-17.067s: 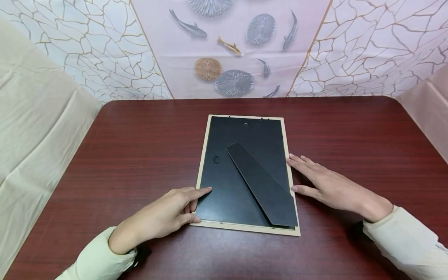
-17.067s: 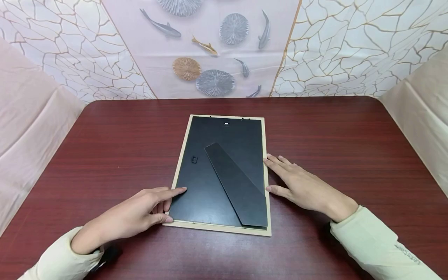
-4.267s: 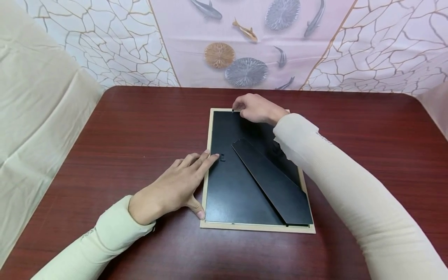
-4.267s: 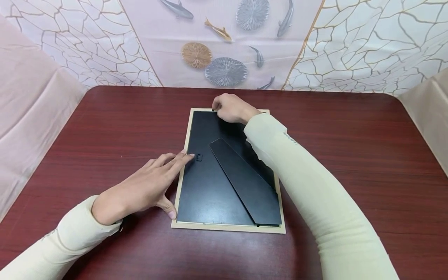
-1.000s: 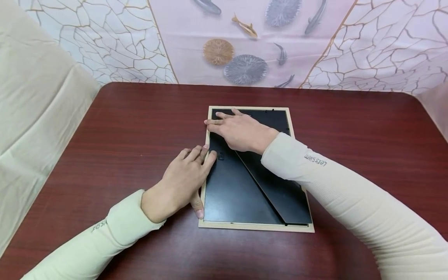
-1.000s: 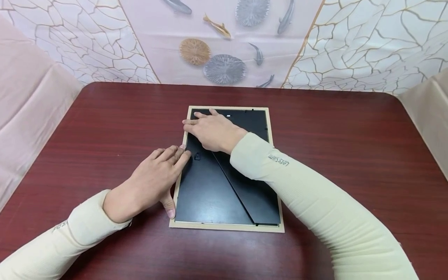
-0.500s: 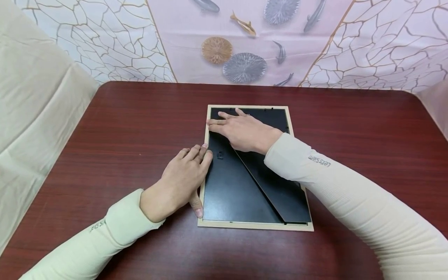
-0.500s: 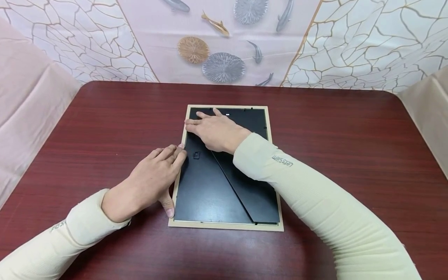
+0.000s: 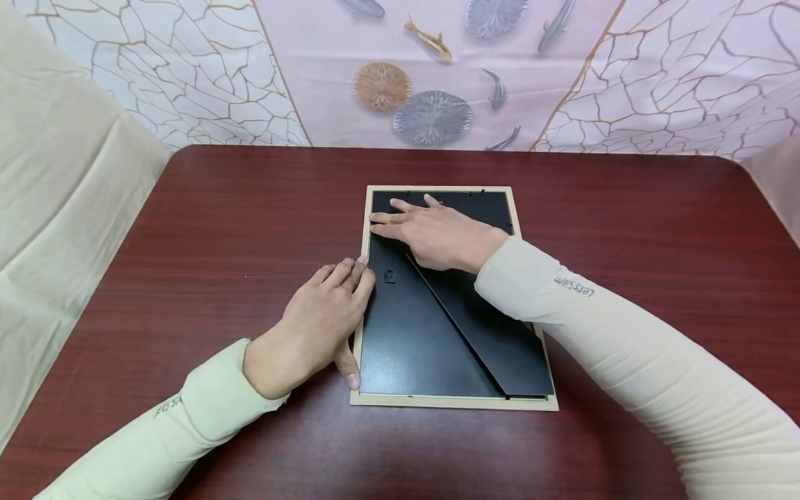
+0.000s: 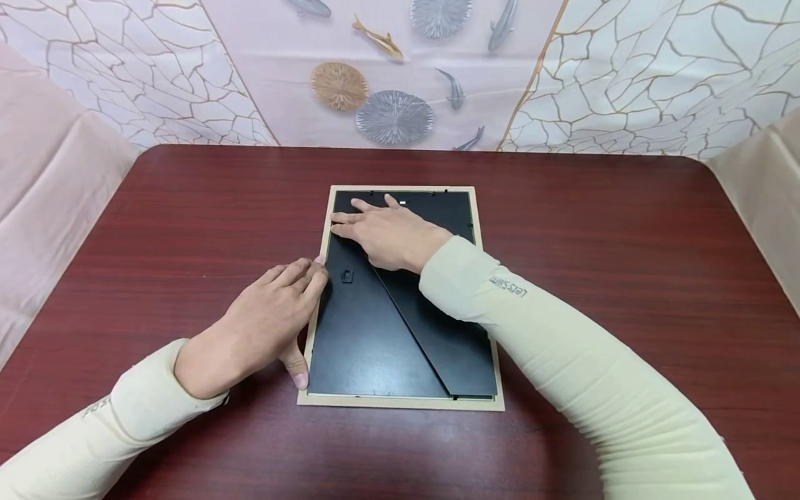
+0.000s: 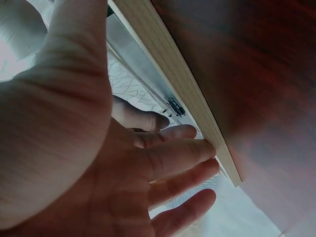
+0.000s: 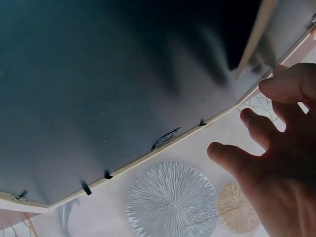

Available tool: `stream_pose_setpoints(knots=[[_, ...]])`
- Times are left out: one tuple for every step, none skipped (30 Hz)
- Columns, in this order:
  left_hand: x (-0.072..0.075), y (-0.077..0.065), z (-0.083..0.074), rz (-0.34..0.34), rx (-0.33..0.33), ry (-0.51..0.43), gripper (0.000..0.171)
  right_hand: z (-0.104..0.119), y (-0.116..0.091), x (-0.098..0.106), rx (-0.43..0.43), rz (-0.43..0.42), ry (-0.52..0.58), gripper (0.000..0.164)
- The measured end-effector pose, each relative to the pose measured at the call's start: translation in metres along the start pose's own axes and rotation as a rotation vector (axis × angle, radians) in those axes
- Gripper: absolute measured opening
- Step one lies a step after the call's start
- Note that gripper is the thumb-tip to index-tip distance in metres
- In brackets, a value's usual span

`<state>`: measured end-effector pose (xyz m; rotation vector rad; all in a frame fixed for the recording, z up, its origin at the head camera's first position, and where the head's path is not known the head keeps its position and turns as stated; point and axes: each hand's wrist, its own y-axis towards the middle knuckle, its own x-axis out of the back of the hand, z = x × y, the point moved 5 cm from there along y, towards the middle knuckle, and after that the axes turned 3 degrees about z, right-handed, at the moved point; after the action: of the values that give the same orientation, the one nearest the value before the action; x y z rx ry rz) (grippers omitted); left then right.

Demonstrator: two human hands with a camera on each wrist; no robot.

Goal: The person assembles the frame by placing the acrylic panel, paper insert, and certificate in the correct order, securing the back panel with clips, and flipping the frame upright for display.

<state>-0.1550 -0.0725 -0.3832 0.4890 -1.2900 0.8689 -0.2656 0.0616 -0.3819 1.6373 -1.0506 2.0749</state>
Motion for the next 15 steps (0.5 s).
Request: stream_pose_setpoints(knots=[[0.000, 0.000, 0.000, -0.002, -0.002, 0.002, 0.147, -0.001, 0.000, -0.001, -0.002, 0.004, 0.002, 0.071], [0.000, 0.000, 0.000, -0.006, -0.003, 0.001, 0.148, -0.001, 0.000, -0.002, -0.003, 0.007, 0.005, 0.071], [-0.001, 0.000, 0.000, -0.004, -0.003, 0.002, 0.148, -0.002, 0.000, -0.003, -0.003, 0.008, 0.007, 0.071], [-0.002, 0.001, 0.000, 0.000, -0.003, 0.002, 0.149, -0.002, 0.000, -0.003, -0.003, 0.009, 0.010, 0.071], [-0.003, 0.001, 0.000, 0.008, -0.003, -0.003, 0.150, -0.003, 0.000, -0.004, -0.004, 0.009, 0.014, 0.071], [-0.003, 0.001, 0.000, 0.018, -0.002, -0.011, 0.151, -0.003, 0.000, -0.004, -0.004, 0.009, 0.019, 0.071], [-0.004, 0.000, 0.001, 0.024, 0.000, -0.021, 0.151, -0.003, 0.000, -0.004, -0.003, 0.011, 0.023, 0.071], [-0.005, -0.001, 0.002, 0.034, 0.001, -0.036, 0.152, -0.002, 0.000, -0.004, -0.002, 0.013, 0.026, 0.070], [-0.005, -0.002, 0.003, 0.044, -0.001, -0.060, 0.152, -0.002, 0.000, -0.004, -0.002, 0.017, 0.029, 0.070], [-0.006, -0.003, 0.005, 0.055, -0.004, -0.088, 0.153, -0.002, -0.001, -0.004, -0.004, 0.021, 0.033, 0.070], [-0.006, -0.004, 0.006, 0.064, -0.009, -0.122, 0.153, -0.002, -0.001, -0.004, -0.005, 0.024, 0.036, 0.071], [-0.007, -0.004, 0.008, 0.075, -0.015, -0.164, 0.153, -0.002, -0.003, -0.004, -0.006, 0.026, 0.041, 0.071], [-0.008, -0.004, 0.011, 0.089, -0.020, -0.213, 0.153, -0.002, -0.005, -0.004, -0.005, 0.025, 0.048, 0.071], [-0.008, -0.004, 0.013, 0.101, -0.025, -0.273, 0.152, -0.001, -0.007, -0.003, -0.002, 0.021, 0.054, 0.070], [-0.009, -0.005, 0.016, 0.110, -0.028, -0.338, 0.151, 0.002, -0.011, -0.002, 0.003, 0.016, 0.062, 0.070]])
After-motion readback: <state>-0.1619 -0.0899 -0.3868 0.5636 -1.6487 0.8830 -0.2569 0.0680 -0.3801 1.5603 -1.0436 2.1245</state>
